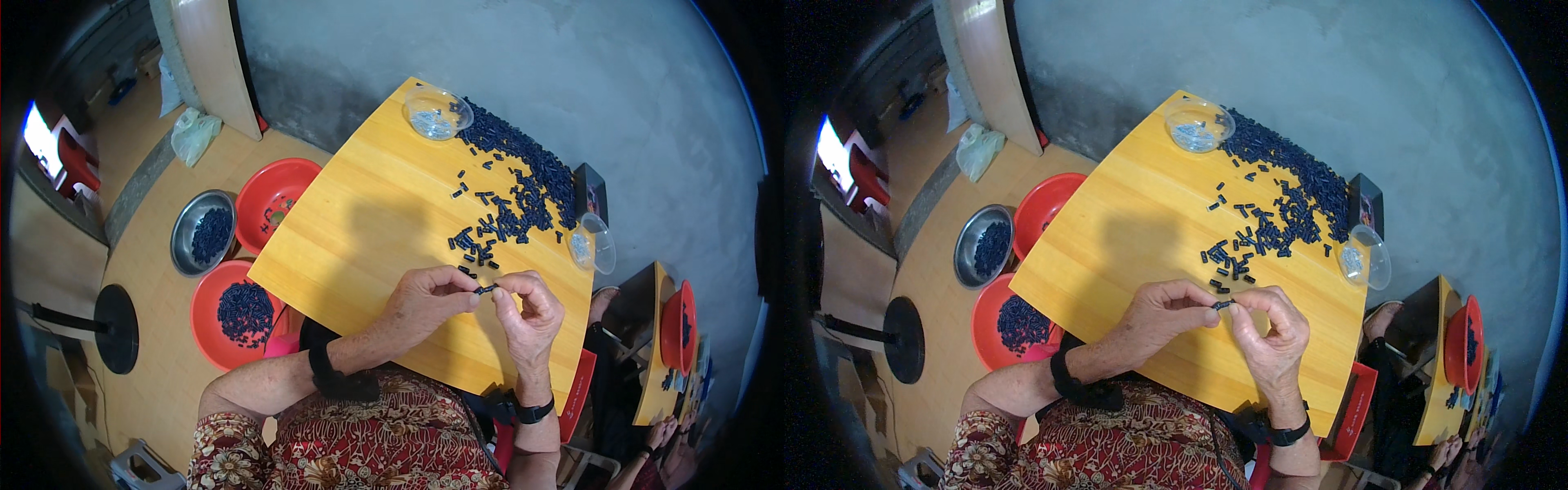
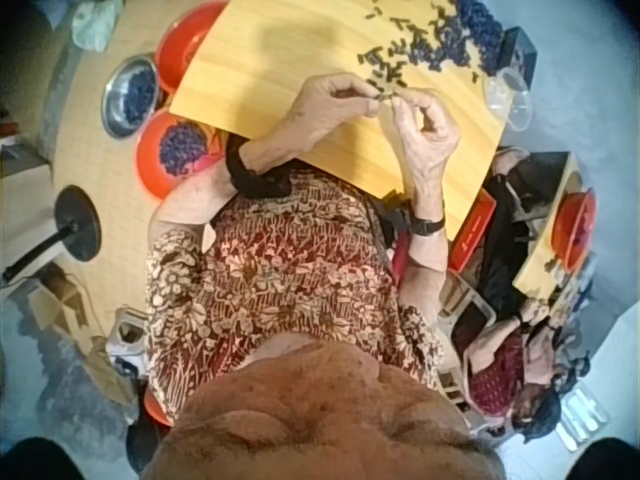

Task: Assembling small black plastic components by fitting two pieces together manually at a table.

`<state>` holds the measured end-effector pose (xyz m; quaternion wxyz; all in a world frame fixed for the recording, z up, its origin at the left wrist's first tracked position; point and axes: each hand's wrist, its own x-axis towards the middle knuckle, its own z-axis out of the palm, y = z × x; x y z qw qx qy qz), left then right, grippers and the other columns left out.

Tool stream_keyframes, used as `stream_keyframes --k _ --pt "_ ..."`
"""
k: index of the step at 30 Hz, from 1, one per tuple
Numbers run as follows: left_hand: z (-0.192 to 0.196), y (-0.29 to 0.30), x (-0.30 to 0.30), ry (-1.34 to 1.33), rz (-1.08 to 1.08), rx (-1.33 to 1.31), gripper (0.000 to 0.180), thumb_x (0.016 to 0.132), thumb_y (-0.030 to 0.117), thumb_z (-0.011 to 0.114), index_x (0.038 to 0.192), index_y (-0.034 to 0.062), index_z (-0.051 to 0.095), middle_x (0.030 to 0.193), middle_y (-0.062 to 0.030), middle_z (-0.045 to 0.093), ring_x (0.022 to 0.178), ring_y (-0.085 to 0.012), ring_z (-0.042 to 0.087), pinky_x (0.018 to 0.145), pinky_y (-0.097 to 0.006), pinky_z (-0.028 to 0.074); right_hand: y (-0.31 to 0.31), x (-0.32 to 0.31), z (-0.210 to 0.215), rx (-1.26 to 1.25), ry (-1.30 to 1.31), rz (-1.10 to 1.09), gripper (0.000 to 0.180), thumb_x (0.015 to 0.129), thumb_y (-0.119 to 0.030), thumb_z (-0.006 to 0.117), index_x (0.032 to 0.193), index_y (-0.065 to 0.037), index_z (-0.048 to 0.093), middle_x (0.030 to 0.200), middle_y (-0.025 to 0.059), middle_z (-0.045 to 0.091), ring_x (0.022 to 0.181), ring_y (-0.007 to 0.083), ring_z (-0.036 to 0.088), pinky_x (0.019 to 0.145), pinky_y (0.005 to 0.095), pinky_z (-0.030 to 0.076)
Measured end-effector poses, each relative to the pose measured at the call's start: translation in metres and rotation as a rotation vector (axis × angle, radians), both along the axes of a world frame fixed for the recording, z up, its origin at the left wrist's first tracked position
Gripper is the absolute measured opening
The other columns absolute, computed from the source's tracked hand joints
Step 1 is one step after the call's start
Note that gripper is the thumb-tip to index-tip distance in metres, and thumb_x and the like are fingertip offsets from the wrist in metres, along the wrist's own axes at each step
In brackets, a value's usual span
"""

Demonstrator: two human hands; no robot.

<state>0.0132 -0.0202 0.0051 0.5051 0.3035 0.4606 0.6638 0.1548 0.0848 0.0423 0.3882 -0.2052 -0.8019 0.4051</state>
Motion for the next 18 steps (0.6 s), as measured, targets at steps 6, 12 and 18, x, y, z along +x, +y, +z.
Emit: stream_keyframes --k 6,12,18 --pt "0.0001 -0.0007 -0.0007 0.016 -0.004 0.028 0.016 0.087 0.006 0.070 0.101 -0.0010 0.068 0.094 -0.0017 0.067 0.089 -0.0067 0.060 0.081 -0.023 0.049 0.0001 -0.0009 0.0004 0.028 -0.029 0.006 0.010 0.077 0.006 0.068 0.085 0.001 0.065 0.082 0.0093 0.066 0.076 0.0170 0.062 0.070 0.0274 0.048" --pt "-0.0005 -0.0006 -0.0009 0.038 0.000 0.034 0.015 0.088 0.006 0.069 0.101 -0.0011 0.068 0.093 -0.0010 0.067 0.088 -0.0059 0.060 0.080 -0.022 0.049 0.0016 0.0002 0.0005 0.076 -0.057 -0.001 0.011 0.076 0.006 0.068 0.084 0.001 0.065 0.081 0.0097 0.065 0.075 0.0180 0.063 0.069 0.0280 0.048" --pt "-0.0010 -0.0006 -0.0010 0.067 0.007 0.031 0.015 0.088 0.006 0.069 0.101 -0.0013 0.067 0.094 -0.0009 0.067 0.088 -0.0059 0.059 0.080 -0.022 0.049 -0.0023 -0.0010 0.0067 0.171 -0.098 -0.003 0.010 0.076 0.006 0.068 0.084 0.001 0.065 0.081 0.0100 0.066 0.075 0.0189 0.063 0.069 0.0285 0.049"
